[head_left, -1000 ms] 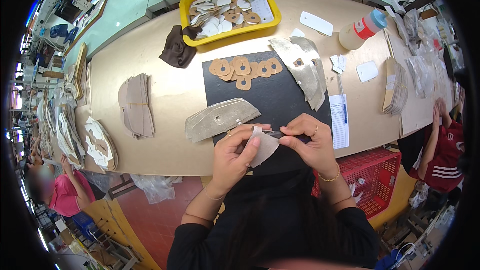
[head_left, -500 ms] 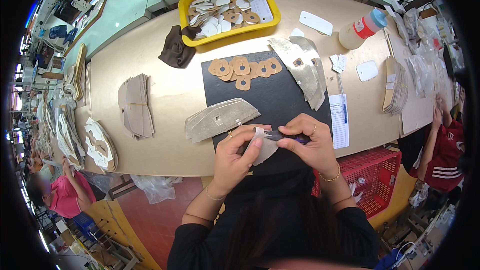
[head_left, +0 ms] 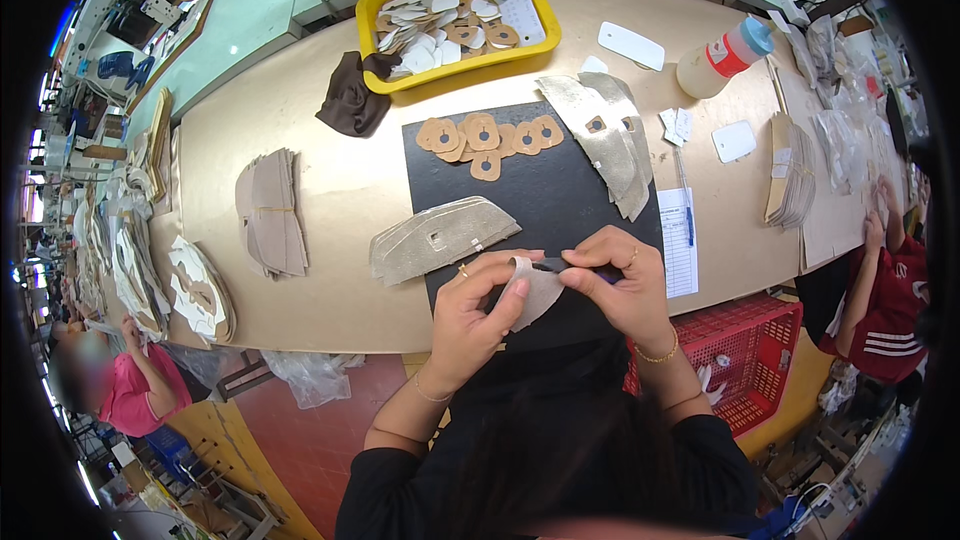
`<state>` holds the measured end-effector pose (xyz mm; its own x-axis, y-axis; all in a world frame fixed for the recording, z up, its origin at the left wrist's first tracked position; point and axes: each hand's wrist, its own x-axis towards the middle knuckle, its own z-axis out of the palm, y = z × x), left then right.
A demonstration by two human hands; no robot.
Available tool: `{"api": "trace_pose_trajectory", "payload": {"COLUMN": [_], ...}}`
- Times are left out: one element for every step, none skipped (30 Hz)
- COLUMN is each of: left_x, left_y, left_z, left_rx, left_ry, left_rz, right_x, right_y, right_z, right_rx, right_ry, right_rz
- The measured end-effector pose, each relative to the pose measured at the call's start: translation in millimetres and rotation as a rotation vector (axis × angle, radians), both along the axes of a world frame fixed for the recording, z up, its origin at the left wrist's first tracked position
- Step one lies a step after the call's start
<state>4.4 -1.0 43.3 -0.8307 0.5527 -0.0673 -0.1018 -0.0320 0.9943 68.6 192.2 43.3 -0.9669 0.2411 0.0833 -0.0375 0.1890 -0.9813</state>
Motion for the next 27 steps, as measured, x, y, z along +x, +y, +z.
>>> {"api": "trace_pose_trajectory", "payload": {"left_x": [0,-1,-1,-2,-2,-3,-3,-4,-5,-7,-8,-9,-10,-11,-11,-11,-11,-12,-12,-13,-13,-13,-13,-12,-11,-10,-10], "left_y": [0,0,0,0,-1,-1,-1,-1,-2,-2,-3,-3,-4,-5,-5,-5,-5,-5,-5,-5,-4,-4,-4,-4,-3,-3,-3], "left_z": [0,0,0,0,0,1,1,2,3,4,5,6,7,8,9,9,9,8,7,6,6,5,4,5,5,5,6], "left_rx": [0.001,-0.002,-0.002,-0.006,-0.009,-0.016,-0.024,-0.031,-0.041,-0.05,-0.06,-0.074,-0.088,-0.102,-0.107,-0.111,-0.117,-0.107,-0.097,-0.087,-0.085,-0.083,-0.081,-0.082,-0.083,-0.083,-0.085], "left_ry": [0.03,0.057,0.094,0.128,0.161,0.185,0.21,0.234,0.264,0.293,0.322,0.354,0.387,0.419,0.422,0.425,0.427,0.438,0.448,0.458,0.474,0.49,0.505,0.485,0.465,0.445,0.45], "left_rz": [-0.001,-0.001,-0.007,-0.013,-0.02,-0.022,-0.024,-0.026,-0.037,-0.047,-0.058,-0.066,-0.074,-0.081,-0.082,-0.082,-0.082,-0.085,-0.087,-0.09,-0.082,-0.075,-0.067,-0.067,-0.068,-0.068,-0.072], "right_x": [-1,-1,-1,0,0,0,0,0,-1,-2,-3,-4,-5,-5,-6,-6,-7,-7,-6,-6,-6,-6,-6,-6,-6,-5,-5], "right_y": [0,2,3,7,10,12,15,17,19,21,22,23,24,25,25,26,25,25,25,25,24,23,22,22,21,21,21], "right_z": [-1,-1,-1,-1,0,1,2,2,3,3,4,5,6,7,8,9,10,11,12,12,13,12,12,12,11,11,10], "right_rx": [-0.046,-0.092,-0.067,-0.041,-0.013,-0.006,0.003,0.019,0.006,0.0,-0.007,-0.001,0.004,0.008,0.012,0.014,0.016,0.015,0.014,0.013,0.002,-0.008,-0.019,-0.027,-0.036,-0.045,-0.046], "right_ry": [0.014,0.029,0.015,0.001,-0.011,-0.025,-0.036,-0.05,-0.03,-0.014,0.008,0.003,0.004,0.011,-0.002,-0.008,-0.022,-0.041,-0.067,-0.093,-0.081,-0.07,-0.058,-0.061,-0.064,-0.073,-0.075], "right_rz": [-0.021,-0.042,-0.028,-0.013,-0.002,0.02,0.04,0.064,0.087,0.114,0.14,0.16,0.179,0.198,0.208,0.217,0.229,0.228,0.23,0.231,0.228,0.225,0.223,0.216,0.21,0.205,0.199]}}
